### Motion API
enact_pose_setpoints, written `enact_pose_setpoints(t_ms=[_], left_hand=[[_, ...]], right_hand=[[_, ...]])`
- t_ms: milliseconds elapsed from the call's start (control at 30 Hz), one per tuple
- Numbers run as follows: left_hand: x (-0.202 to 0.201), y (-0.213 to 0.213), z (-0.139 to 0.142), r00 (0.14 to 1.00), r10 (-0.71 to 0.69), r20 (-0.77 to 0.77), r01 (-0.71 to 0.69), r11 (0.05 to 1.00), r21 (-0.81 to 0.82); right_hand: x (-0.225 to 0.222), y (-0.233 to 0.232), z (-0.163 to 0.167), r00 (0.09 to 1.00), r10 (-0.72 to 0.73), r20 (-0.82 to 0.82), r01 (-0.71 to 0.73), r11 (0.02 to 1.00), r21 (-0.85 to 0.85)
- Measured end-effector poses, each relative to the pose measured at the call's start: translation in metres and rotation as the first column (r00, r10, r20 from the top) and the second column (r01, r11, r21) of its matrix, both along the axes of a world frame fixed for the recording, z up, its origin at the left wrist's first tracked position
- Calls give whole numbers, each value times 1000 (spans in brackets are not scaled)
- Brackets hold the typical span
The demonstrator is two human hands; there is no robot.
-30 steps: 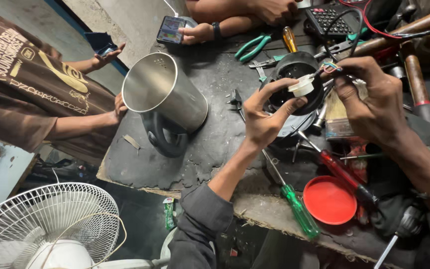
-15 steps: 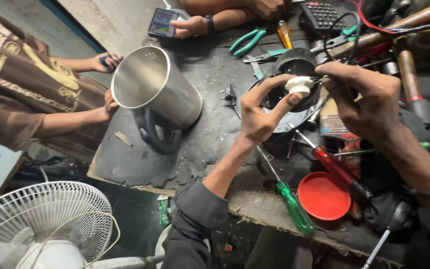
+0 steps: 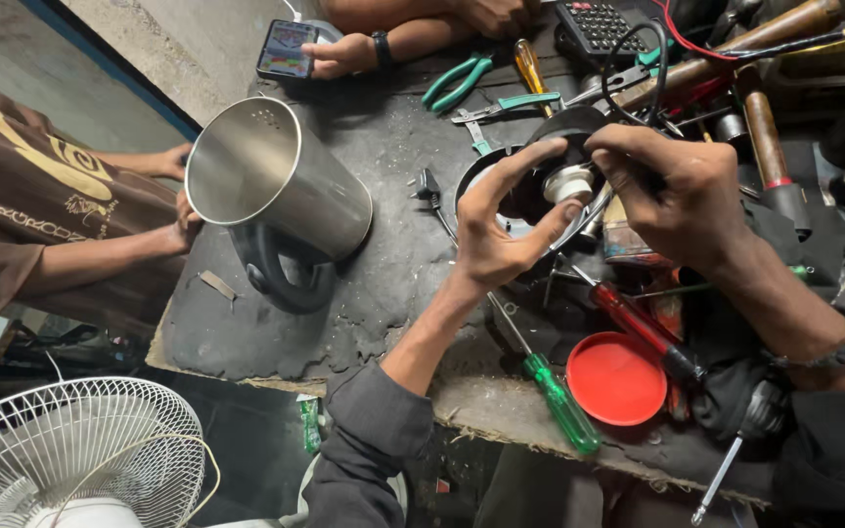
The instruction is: The person disassembles a stainless steel electric kettle, removes the base, and uses a screwdriver to manipulate the internal heating element and wiring. The person then reassembles the base and attaches it back to the kettle.
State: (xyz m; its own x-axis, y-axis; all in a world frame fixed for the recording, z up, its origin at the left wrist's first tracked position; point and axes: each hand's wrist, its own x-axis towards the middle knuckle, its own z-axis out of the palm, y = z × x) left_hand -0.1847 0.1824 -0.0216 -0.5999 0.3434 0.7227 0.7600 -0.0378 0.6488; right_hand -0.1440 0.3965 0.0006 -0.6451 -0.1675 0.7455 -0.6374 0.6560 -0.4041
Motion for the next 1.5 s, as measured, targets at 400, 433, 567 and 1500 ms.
enact_pose_setpoints(t_ms=[400, 433, 567, 1500], left_hand=[[6, 7, 9, 953, -117, 280, 68, 982, 177], [6, 6, 9, 950, -105, 296, 57, 985, 164], [2, 5, 4, 992, -62, 109, 52, 995, 90], [-6, -3, 1, 937, -149, 315, 59, 958, 281]], right_hand=[[4, -7, 8, 995, -75, -61, 80, 993, 85], [4, -7, 9, 993, -56, -105, 65, 995, 77], [3, -6, 8, 988, -52, -144, 66, 993, 93], [8, -7, 12, 999, -24, -30, 23, 999, -40]])
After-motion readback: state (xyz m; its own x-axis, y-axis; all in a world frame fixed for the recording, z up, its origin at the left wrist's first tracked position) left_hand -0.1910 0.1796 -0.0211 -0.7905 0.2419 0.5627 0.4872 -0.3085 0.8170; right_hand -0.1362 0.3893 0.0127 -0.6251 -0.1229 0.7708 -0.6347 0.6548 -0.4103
